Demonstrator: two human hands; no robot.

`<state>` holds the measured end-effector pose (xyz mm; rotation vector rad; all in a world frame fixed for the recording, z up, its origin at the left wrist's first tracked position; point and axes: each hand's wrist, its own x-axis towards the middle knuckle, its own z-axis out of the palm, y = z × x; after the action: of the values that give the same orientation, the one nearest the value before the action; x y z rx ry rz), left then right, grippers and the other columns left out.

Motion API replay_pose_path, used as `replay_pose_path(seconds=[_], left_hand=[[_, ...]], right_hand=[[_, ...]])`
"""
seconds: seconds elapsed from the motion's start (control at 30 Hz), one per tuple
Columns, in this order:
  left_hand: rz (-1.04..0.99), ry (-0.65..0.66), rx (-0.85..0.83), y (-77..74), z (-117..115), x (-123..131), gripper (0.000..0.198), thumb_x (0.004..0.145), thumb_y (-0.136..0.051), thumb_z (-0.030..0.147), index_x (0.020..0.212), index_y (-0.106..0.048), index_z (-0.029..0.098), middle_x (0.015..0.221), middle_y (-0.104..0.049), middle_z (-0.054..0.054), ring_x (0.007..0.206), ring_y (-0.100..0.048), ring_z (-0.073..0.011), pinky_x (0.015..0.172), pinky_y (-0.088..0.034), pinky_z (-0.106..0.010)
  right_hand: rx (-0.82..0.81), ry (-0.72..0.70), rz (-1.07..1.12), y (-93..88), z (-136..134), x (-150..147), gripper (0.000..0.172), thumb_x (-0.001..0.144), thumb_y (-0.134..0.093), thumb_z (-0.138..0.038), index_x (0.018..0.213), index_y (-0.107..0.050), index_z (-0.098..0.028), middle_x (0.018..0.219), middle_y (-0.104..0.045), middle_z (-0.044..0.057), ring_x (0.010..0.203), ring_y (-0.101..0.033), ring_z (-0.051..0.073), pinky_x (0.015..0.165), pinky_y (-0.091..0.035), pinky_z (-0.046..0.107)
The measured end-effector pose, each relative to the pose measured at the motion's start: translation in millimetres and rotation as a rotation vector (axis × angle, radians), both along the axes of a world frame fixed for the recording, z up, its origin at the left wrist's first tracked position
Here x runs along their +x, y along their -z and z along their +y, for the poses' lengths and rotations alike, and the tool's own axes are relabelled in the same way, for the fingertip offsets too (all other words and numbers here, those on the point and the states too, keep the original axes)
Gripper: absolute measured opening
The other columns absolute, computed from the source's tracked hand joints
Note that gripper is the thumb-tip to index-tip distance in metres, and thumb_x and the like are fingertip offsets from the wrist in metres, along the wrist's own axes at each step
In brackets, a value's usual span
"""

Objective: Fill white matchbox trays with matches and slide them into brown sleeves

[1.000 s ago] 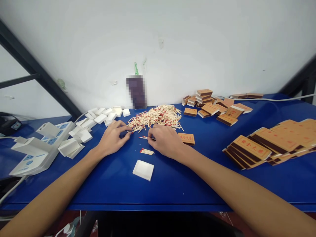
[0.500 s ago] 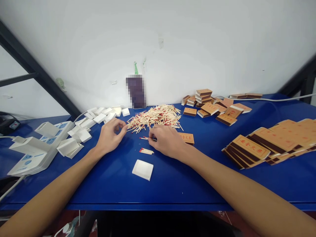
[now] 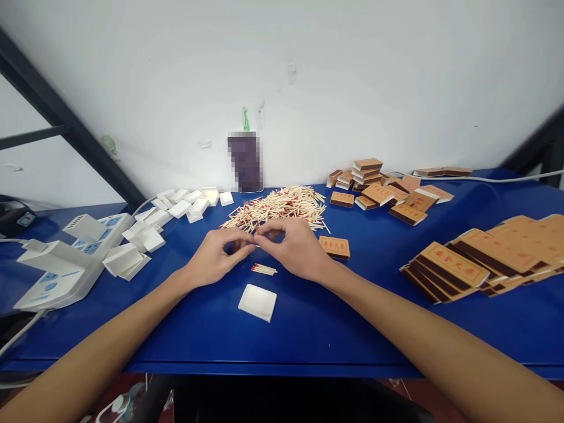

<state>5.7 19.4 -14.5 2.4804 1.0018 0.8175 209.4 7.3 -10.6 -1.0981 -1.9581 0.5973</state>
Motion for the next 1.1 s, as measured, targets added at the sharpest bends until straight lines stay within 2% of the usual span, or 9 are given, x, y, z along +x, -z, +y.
replay_pose_path(seconds=[0.07, 0.17, 0.27, 0.33, 0.43, 0.5, 0.67, 0.87, 1.1], left_hand=[[0.098, 0.008, 0.01, 1.5, 3, -5, 0.017, 0.092, -0.055, 0.028, 0.092, -0.07, 0.02, 0.063, -0.062, 0.004, 0.055, -0.053, -0.0099, 0.072, -0.045, -0.028], [0.158, -0.082, 0.058, 3.9, 6, -11, 0.014, 0.087, -0.058, 0.026, 0.086, -0.071, 0.02, 0.05, -0.053, 0.008, 0.047, -0.049, -0.0088, 0.083, -0.043, -0.034], [0.179, -0.157, 0.062, 3.8, 8, -14, 0.013, 0.084, -0.06, 0.026, 0.083, -0.071, 0.019, 0.05, -0.053, 0.007, 0.046, -0.05, -0.0094, 0.078, -0.043, -0.032], [0.211, -0.155, 0.04, 2.7, 9, -15, 0.015, 0.084, -0.058, 0.026, 0.086, -0.072, 0.019, 0.051, -0.054, 0.006, 0.048, -0.051, -0.0103, 0.069, -0.042, -0.029], [0.275, -0.14, 0.015, 0.7, 8, -15, 0.021, 0.086, -0.056, 0.027, 0.095, -0.073, 0.019, 0.053, -0.056, 0.005, 0.048, -0.051, -0.0115, 0.058, -0.037, -0.026], [0.317, -0.124, 0.024, -0.1, 8, -14, 0.025, 0.087, -0.055, 0.027, 0.102, -0.073, 0.02, 0.055, -0.058, 0.003, 0.05, -0.052, -0.0123, 0.056, -0.036, -0.026], [0.367, -0.065, 0.049, -0.7, 5, -13, 0.031, 0.088, -0.053, 0.027, 0.111, -0.073, 0.02, 0.066, -0.065, 0.0, 0.059, -0.057, -0.0147, 0.059, -0.041, -0.027], [0.378, 0.006, 0.039, -1.6, 4, -14, 0.035, 0.088, -0.052, 0.026, 0.117, -0.071, 0.02, 0.07, -0.066, -0.001, 0.064, -0.061, -0.0162, 0.065, -0.047, -0.029], [0.394, 0.04, 0.03, -2.8, 1, -15, 0.039, 0.089, -0.052, 0.025, 0.125, -0.065, 0.023, 0.076, -0.068, 0.0, 0.065, -0.06, -0.0152, 0.067, -0.046, -0.028]], right_hand=[[0.087, 0.019, -0.139, 1.2, 1, 5, 0.013, 0.083, -0.06, -0.023, 0.08, -0.072, -0.019, 0.073, -0.072, 0.001, 0.065, -0.063, 0.013, 0.064, -0.045, 0.026], [0.2, -0.014, -0.371, 4.2, 2, 12, 0.014, 0.08, -0.058, -0.014, 0.079, -0.071, -0.018, 0.069, -0.068, 0.001, 0.062, -0.059, 0.012, 0.064, -0.042, 0.025], [0.199, -0.068, -0.503, 5.5, 2, 15, 0.015, 0.083, -0.057, -0.017, 0.082, -0.072, -0.018, 0.076, -0.068, 0.003, 0.07, -0.06, 0.015, 0.066, -0.041, 0.026], [0.205, -0.06, -0.53, 3.8, 2, 16, 0.016, 0.086, -0.057, -0.023, 0.084, -0.071, -0.017, 0.077, -0.069, 0.004, 0.072, -0.06, 0.016, 0.068, -0.041, 0.027], [0.202, 0.022, -0.532, -1.5, 2, 19, 0.015, 0.085, -0.058, -0.025, 0.082, -0.071, -0.018, 0.066, -0.065, 0.0, 0.061, -0.056, 0.013, 0.067, -0.038, 0.028], [0.162, 0.06, -0.555, -4.9, 2, 22, 0.013, 0.083, -0.06, -0.025, 0.082, -0.071, -0.019, 0.059, -0.062, -0.002, 0.054, -0.052, 0.011, 0.062, -0.036, 0.027], [0.023, 0.037, -0.62, -7.5, 0, 25, 0.016, 0.085, -0.06, -0.031, 0.085, -0.072, -0.02, 0.063, -0.063, 0.0, 0.054, -0.051, 0.012, 0.053, -0.032, 0.026], [0.095, 0.031, -0.707, -1.8, 2, 24, 0.013, 0.086, -0.056, -0.021, 0.077, -0.066, -0.022, 0.076, -0.067, 0.001, 0.069, -0.057, 0.015, 0.057, -0.032, 0.028], [0.132, -0.011, -0.695, 3.9, 5, 25, 0.017, 0.087, -0.051, -0.017, 0.087, -0.068, -0.022, 0.089, -0.069, 0.002, 0.078, -0.059, 0.016, 0.063, -0.034, 0.029]])
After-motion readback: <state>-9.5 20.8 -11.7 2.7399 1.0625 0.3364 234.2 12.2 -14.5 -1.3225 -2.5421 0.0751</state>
